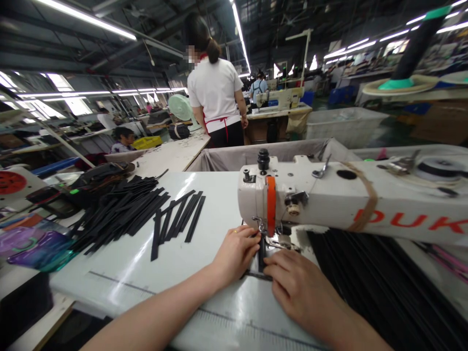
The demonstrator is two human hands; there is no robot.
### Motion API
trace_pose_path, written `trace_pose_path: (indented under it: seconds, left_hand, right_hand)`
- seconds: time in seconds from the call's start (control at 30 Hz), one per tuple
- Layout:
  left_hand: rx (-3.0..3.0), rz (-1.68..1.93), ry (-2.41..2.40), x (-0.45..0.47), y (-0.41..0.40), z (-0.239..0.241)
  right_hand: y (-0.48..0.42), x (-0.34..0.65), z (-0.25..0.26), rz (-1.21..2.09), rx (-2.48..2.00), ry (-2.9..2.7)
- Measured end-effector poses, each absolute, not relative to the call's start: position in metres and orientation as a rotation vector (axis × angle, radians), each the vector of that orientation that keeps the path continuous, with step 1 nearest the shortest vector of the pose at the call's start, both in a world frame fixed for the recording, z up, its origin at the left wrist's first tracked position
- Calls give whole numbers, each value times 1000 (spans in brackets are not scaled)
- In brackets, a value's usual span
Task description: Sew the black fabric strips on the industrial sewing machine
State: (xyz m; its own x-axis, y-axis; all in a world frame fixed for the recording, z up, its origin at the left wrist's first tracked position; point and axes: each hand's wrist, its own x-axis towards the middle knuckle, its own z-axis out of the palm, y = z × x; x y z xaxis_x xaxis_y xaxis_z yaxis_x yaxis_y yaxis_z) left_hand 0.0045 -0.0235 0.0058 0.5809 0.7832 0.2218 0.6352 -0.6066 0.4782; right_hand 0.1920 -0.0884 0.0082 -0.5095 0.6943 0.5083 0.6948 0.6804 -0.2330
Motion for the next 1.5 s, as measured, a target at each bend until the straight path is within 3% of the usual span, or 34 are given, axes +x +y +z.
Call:
trace_pose_path:
  seconds: [0.5, 1.27, 1.5]
  left_hand:
    - [2488, 611, 1114, 5, -25, 9]
    - [2674, 513, 1175, 16, -34, 4]
    - [2521, 778, 1246, 10, -14, 0]
  right_hand:
    - [-74, 200, -18, -427, -1228, -2380]
    - [-75, 199, -18, -322, -1247, -2394]
    - [-76, 196, -14, -487, -1201, -2406]
